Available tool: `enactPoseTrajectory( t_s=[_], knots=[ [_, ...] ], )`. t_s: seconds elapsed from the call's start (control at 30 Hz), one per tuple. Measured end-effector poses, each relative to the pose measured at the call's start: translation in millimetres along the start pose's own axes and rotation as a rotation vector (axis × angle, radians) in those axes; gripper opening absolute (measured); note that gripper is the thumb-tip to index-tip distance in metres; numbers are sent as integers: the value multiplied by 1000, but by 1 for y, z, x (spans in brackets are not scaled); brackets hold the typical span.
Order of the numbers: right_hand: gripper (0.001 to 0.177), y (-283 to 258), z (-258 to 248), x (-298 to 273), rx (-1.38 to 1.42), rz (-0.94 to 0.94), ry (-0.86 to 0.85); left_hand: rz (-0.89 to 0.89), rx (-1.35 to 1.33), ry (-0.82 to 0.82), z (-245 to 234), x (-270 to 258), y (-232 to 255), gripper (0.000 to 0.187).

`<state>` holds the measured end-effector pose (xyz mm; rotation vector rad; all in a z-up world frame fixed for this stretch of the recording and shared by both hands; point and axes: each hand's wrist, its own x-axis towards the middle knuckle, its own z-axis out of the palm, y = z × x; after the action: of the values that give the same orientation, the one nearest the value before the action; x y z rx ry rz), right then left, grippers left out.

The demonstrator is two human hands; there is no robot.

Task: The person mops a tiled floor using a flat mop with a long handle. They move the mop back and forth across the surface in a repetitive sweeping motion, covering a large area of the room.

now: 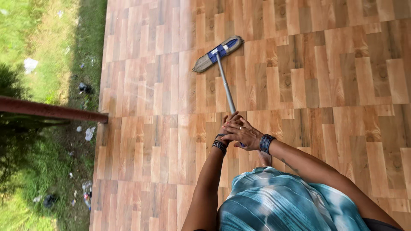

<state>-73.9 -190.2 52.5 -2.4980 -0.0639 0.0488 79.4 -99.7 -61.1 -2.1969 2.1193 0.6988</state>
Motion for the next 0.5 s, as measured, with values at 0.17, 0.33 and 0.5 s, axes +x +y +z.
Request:
enactPoseTrajectory(
  t_s=[0.17,0.33,0.5],
  knots=[
    [66,-1,13,1,-10,103,-17,61,-275,163,-7,2,-1,36],
    [70,-49,62,-47,-6,169,8,25,-118,26,7,-41,48,22],
    [74,-115,73,-101,-3,138,10,130,-68,42,17,-99,103,17]
  ],
)
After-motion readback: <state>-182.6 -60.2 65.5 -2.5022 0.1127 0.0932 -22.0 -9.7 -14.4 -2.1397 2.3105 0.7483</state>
